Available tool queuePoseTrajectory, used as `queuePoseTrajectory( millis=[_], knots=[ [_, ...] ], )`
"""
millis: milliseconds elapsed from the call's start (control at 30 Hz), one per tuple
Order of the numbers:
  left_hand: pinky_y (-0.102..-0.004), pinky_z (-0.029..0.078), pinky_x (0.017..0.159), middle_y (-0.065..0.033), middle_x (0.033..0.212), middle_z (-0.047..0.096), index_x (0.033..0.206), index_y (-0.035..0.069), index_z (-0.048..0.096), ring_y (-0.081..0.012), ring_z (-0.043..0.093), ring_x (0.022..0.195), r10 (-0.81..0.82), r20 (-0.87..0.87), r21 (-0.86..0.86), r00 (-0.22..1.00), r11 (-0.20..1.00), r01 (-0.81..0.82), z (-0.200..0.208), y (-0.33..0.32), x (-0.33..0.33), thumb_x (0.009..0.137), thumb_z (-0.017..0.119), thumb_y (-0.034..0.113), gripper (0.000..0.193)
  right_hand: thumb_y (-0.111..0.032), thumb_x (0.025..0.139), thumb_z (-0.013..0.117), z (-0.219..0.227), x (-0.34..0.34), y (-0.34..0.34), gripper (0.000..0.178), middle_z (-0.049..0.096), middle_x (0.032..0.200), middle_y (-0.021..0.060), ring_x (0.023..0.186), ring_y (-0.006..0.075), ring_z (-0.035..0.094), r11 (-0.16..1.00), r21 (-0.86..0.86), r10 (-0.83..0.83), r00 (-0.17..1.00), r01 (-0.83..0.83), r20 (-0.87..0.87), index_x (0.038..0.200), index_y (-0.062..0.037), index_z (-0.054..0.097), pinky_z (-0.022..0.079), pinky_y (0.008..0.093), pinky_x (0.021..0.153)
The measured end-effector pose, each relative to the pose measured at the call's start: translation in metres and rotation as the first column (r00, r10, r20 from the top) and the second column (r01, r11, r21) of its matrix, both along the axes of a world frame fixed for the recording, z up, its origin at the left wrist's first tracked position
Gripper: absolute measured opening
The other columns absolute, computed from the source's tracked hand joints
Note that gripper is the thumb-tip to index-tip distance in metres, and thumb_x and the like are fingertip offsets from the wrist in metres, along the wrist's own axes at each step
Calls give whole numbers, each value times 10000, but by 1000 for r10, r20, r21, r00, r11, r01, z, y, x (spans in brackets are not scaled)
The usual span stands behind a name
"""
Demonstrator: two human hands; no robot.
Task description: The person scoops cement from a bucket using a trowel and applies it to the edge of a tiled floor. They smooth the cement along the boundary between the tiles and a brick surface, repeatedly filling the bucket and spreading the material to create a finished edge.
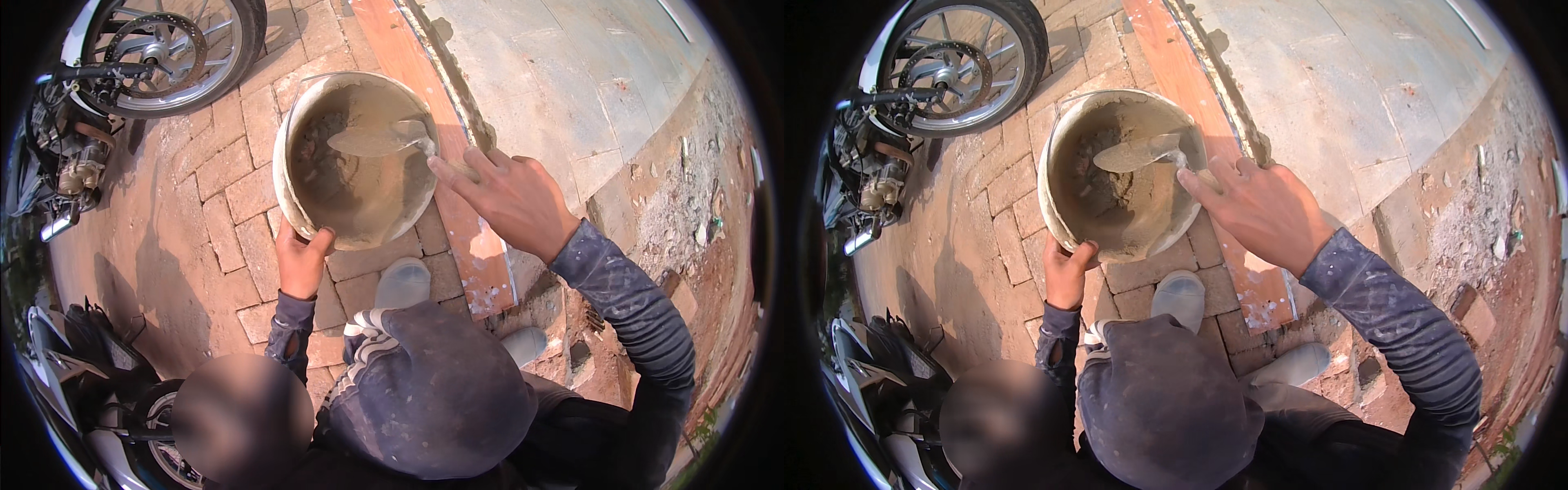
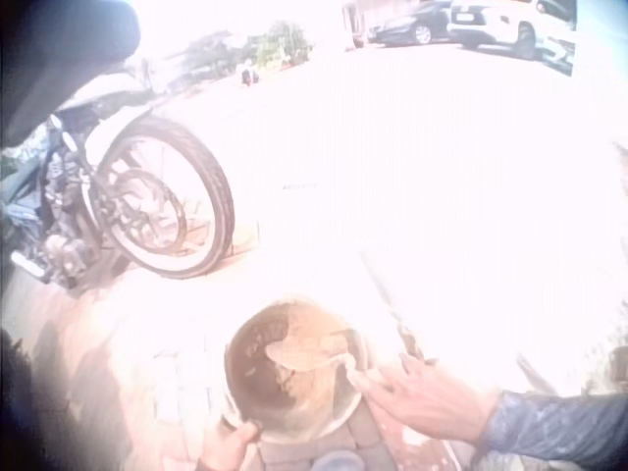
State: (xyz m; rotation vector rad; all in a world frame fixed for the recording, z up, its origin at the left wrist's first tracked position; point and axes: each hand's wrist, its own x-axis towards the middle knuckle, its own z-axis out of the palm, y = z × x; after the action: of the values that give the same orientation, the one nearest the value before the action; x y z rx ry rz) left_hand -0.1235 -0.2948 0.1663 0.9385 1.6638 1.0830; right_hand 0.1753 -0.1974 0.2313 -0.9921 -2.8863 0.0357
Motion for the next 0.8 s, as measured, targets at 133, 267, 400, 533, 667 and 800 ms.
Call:
queuePoseTrajectory(
  millis=[133, 267, 400, 533, 667, 800],
  knots=[
    [-220, 480, 562, -46, 941, 635, 1247, -5, 501, -83, 582, 695, -109, 0, -61, 994, 992, 108, 21, 22, -1, 817, 578, -38, 438, -73, 823, 576, -53, -29, 12, 577, 542, 1012, 89, 807, 225, 622, 983, 164, -72, 993, 87, -97, 1390, -133, 489, 525, 315, 572],
    [-252, 505, 723, -67, 1036, 649, 1318, -36, 480, -103, 602, 832, -286, -138, -56, 948, 958, 281, 21, 35, -9, 795, 564, -73, 531, -87, 832, 579, -62, -50, -9, 519, 558, 1025, 111, 811, 240, 637, 963, 71, -268, 957, 261, 110, 1346, -60, 515, 535, 320, 588],
    [-248, 494, 767, -59, 1052, 636, 1314, -38, 487, -102, 584, 876, -401, -324, -10, 857, 907, 420, 29, 48, 2, 799, 578, -51, 523, -92, 790, 621, -47, -40, -17, 415, 623, 930, 120, 754, 255, 636, 959, -268, -63, 992, 91, 113, 1196, -10, 596, 532, 346, 659],
    [-249, 507, 707, -52, 998, 656, 1310, -39, 494, -99, 599, 802, -422, -325, -101, 846, 905, 412, 41, 64, -2, 801, 580, -39, 516, -52, 761, 624, -35, -16, -15, 418, 623, 932, 159, 770, 317, 649, 843, -523, -161, 987, 127, -20, 1171, 20, 582, 535, 412, 686],
    [-226, 499, 578, -33, 903, 638, 1275, -15, 521, -82, 589, 724, -409, -223, -231, 885, 904, 360, 54, 88, -19, 805, 582, -22, 475, -52, 752, 648, -55, -27, -12, 535, 588, 974, 177, 810, 354, 638, 860, -412, -392, 907, 302, -153, 1266, 33, 526, 531, 449, 701],
    [-209, 504, 554, -25, 907, 650, 1168, 16, 578, -83, 608, 759, -499, -283, -257, 819, 862, 436, 55, 103, -27, 801, 632, 114, 384, -55, 764, 636, -87, -56, -10, 526, 584, 961, 177, 817, 349, 634, 789, -502, -468, 876, 355, -114, 1273, 28, 529, 524, 448, 687]
  ],
)
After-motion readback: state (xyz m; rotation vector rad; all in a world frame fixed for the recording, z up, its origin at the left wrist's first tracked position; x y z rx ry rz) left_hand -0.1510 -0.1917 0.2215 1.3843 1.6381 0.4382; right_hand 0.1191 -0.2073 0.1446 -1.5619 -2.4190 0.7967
